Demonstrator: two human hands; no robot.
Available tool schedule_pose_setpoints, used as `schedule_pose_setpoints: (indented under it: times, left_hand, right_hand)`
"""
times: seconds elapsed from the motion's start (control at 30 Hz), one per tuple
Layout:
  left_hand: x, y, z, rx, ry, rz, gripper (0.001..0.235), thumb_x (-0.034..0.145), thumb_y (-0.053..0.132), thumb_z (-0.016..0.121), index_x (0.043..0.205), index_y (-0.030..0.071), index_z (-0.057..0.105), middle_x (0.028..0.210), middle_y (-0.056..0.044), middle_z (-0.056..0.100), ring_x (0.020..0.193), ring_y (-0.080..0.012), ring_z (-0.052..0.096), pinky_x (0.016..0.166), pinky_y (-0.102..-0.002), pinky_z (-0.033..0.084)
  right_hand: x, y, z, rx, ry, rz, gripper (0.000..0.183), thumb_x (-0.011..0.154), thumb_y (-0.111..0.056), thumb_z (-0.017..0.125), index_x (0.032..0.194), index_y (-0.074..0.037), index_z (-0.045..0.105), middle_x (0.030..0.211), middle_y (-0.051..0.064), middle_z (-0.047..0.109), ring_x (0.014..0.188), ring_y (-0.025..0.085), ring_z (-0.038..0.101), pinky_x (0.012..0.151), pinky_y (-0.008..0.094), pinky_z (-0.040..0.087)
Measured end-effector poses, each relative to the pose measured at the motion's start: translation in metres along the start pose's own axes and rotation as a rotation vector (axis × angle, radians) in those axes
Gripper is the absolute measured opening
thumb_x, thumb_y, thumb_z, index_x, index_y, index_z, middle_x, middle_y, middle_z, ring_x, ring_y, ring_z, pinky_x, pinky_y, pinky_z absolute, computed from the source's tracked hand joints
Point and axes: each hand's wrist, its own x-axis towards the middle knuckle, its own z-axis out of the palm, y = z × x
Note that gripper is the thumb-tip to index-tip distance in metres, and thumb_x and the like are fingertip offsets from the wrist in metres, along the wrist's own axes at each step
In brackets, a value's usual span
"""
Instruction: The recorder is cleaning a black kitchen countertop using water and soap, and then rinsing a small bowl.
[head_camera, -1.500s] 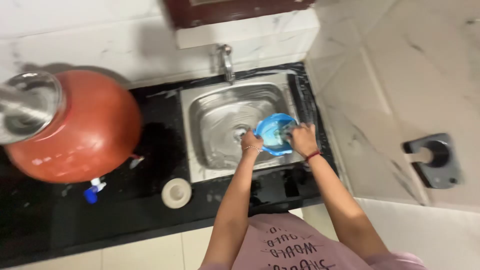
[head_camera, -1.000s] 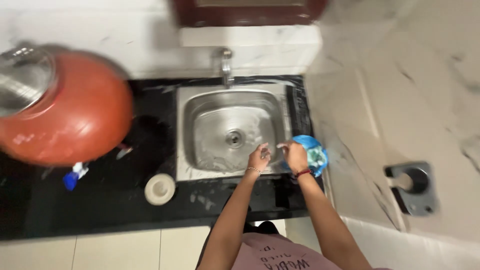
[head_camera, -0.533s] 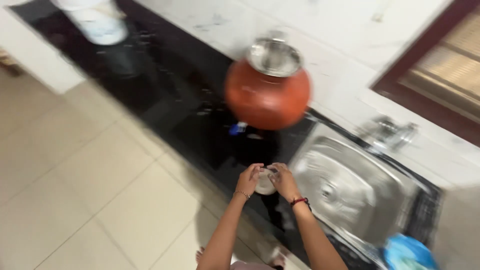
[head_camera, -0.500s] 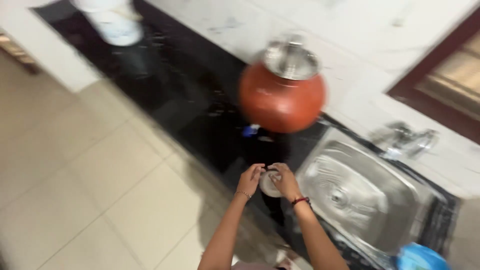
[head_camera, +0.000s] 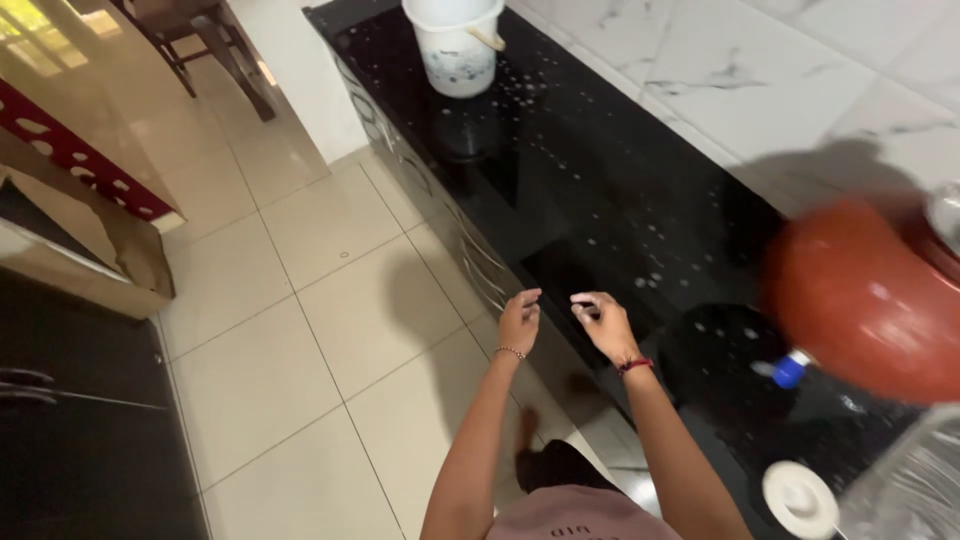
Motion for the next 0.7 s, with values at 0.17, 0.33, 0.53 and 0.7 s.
schedule_pose_setpoints:
  times: [0.17,0.33,0.53,0.7]
  left_hand:
    - [0.117,-0.011,-0.056,-0.022,-0.062,-0.046,0.034,0.098,0.003,0.058,0.129,0.012,0.065,0.13,-0.011,0.067,0.106,-0.0223,0.071,0.092,-0.035,0.058]
    - [0.244,-0.028,-0.11,-0.032,-0.064,-0.141,0.033,0.098,0.004,0.058,0.128,0.014,0.066,0.127,-0.007,0.069,0.103,-0.0209,0.072,0.091,-0.033,0.058]
    - [0.378,-0.014,-0.178,-0.111,0.037,-0.097,0.031,0.1,0.011,0.057,0.129,0.014,0.066,0.123,-0.005,0.073,0.105,-0.0196,0.072,0.087,-0.033,0.058]
    - [0.513,-0.049,-0.216,-0.136,-0.065,0.001,0.036,0.108,0.026,0.054,0.142,0.013,0.057,0.133,-0.009,0.068,0.114,-0.0188,0.067,0.094,-0.035,0.055]
  right_hand:
    - [0.137,0.01,0.051,-0.054,0.037,-0.094,0.017,0.091,-0.016,0.079,0.105,-0.006,0.077,0.115,0.014,0.074,0.098,0.025,0.074,0.083,0.036,0.059]
    - [0.295,-0.025,0.094,-0.048,0.071,-0.173,0.022,0.077,-0.016,0.089,0.087,-0.002,0.075,0.112,0.012,0.073,0.095,0.025,0.074,0.082,0.035,0.06]
    - [0.443,-0.088,0.138,0.24,0.058,-0.209,0.015,0.088,-0.01,0.075,0.103,-0.008,0.075,0.112,0.006,0.072,0.093,0.014,0.074,0.081,0.027,0.059]
    - [0.579,-0.135,0.166,0.02,0.241,-0.322,0.02,0.091,-0.004,0.076,0.111,-0.006,0.075,0.105,0.011,0.07,0.084,0.016,0.066,0.075,0.029,0.053]
